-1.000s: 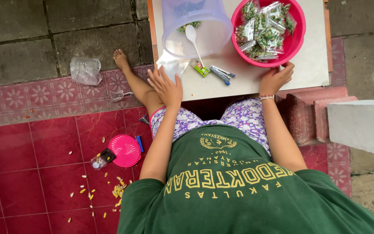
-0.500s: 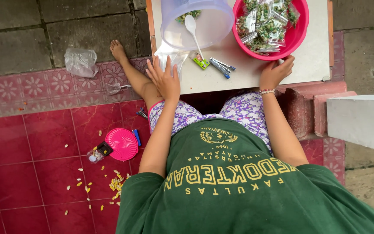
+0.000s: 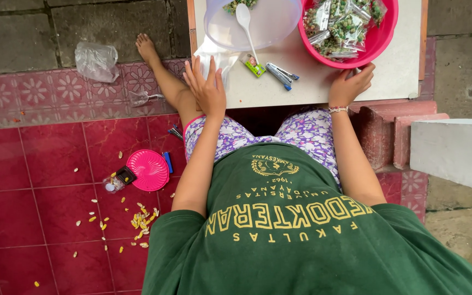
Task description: Bagging small green food items into plastic pouches using hands and a spoon
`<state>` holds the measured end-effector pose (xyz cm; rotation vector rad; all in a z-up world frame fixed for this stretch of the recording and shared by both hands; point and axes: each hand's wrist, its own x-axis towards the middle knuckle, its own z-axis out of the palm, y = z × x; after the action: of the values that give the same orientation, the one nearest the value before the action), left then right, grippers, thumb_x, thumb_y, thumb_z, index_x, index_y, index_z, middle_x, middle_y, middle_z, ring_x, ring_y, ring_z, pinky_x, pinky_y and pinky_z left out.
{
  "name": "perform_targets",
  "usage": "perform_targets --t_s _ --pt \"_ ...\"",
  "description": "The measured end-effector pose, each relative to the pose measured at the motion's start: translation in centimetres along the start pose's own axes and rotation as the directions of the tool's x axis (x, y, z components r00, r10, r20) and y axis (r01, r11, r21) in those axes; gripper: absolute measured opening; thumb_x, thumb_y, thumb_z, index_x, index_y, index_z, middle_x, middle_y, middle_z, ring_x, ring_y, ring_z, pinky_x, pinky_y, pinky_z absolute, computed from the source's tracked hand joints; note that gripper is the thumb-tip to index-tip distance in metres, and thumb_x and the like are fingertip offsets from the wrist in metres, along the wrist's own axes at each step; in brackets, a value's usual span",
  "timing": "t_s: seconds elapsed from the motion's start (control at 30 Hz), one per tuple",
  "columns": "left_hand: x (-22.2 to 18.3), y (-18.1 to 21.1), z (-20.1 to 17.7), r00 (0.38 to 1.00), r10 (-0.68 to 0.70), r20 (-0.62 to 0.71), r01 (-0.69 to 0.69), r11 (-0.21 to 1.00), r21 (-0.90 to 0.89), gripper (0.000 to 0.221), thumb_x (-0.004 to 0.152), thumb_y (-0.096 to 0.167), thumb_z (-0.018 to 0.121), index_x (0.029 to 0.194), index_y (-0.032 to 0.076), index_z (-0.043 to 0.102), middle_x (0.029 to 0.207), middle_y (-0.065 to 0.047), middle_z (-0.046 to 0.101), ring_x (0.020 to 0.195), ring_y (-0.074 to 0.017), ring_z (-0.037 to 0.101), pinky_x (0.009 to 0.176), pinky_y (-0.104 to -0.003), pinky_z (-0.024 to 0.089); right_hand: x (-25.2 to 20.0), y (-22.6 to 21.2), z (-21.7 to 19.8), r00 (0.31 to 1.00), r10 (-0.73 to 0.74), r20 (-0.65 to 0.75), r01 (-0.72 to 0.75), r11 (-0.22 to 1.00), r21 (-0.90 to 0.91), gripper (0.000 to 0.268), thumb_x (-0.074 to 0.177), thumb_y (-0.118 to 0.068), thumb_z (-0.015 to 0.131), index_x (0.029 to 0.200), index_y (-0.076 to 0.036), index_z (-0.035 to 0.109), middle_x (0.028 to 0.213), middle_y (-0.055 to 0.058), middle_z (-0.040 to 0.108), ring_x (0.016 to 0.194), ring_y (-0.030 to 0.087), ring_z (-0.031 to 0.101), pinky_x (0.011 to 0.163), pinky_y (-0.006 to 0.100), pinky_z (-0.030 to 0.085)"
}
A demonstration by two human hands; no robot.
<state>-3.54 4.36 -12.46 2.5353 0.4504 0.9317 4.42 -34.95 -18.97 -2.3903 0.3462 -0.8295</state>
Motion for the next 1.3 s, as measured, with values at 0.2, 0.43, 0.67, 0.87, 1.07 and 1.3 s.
perform_targets --t_s 0.2,0.43,0.67,0.87,1.07,1.3 --pt "0.6 0.6 -1.7 0.998 0.052 0.041 -0.045 0.985 -0.167 0.029 0.110 0.017 0.057 0.136 0.012 0.068 0.148 -0.014 0.051 0.145 -0.0357 0.041 0.118 -0.050 0.045 0.7 -6.2 -3.0 0.996 0.087 0.027 -0.088 0.995 0.035 0.040 0.088 0.005 0.059 0.124 -0.010 0.049 0.110 0.014 0.063 0.089 0.035 0.074 0.099 0.050 0.038" --pt "0.3 0.3 -1.6 1.000 -0.030 -0.006 0.027 0.968 -0.249 0.038 0.114 0.030 0.043 0.139 0.014 0.067 0.149 -0.011 0.052 0.145 -0.0371 0.043 0.119 -0.052 0.044 0.9 -7.0 -3.6 0.997 0.075 0.023 -0.076 0.996 0.041 0.040 0.089 0.004 0.059 0.124 -0.011 0.049 0.110 0.013 0.063 0.089 0.034 0.075 0.100 0.052 0.037" --pt "1.9 1.8 -1.7 0.998 0.011 -0.057 -0.030 0.934 -0.355 0.034 0.111 0.025 0.052 0.142 0.019 0.064 0.114 -0.009 0.064 0.108 -0.0340 0.063 0.093 -0.044 0.052 1.1 -4.4 -2.2 0.992 0.044 -0.121 -0.005 0.952 0.307 0.041 0.091 0.007 0.065 0.127 -0.005 0.049 0.113 0.014 0.059 0.103 0.035 0.061 0.087 0.045 0.048" --pt "1.1 3.0 -0.9 0.959 -0.089 0.270 0.239 0.766 -0.596 0.036 0.112 0.029 0.054 0.147 0.023 0.059 0.101 -0.010 0.076 0.091 -0.0284 0.071 0.082 -0.039 0.057 0.3 -11.9 -4.7 0.925 -0.211 -0.316 0.333 0.849 0.409 0.012 0.103 -0.004 0.057 0.114 -0.004 0.052 0.106 0.011 0.061 0.098 0.030 0.061 0.090 0.041 0.042" --pt "2.5 7.3 -3.3 0.870 -0.055 0.489 0.406 0.642 -0.651 0.042 0.110 0.036 0.058 0.150 0.026 0.056 0.110 -0.011 0.078 0.097 -0.0234 0.073 0.080 -0.034 0.060 -2.2 -22.7 -5.0 0.841 -0.358 0.405 -0.047 0.697 0.715 0.028 0.104 -0.010 0.061 0.128 0.001 0.052 0.117 0.018 0.060 0.108 0.032 0.061 0.091 0.042 0.049" --pt "2.0 8.0 -4.9 0.877 0.030 0.480 0.325 0.699 -0.637 0.039 0.105 0.031 0.067 0.144 0.028 0.063 0.110 -0.009 0.076 0.104 -0.0228 0.071 0.089 -0.033 0.060 -2.2 -24.2 -2.7 0.788 -0.172 0.591 -0.352 0.661 0.663 0.018 0.097 -0.018 0.079 0.104 -0.007 0.066 0.094 0.005 0.071 0.089 0.015 0.068 0.078 0.027 0.053"
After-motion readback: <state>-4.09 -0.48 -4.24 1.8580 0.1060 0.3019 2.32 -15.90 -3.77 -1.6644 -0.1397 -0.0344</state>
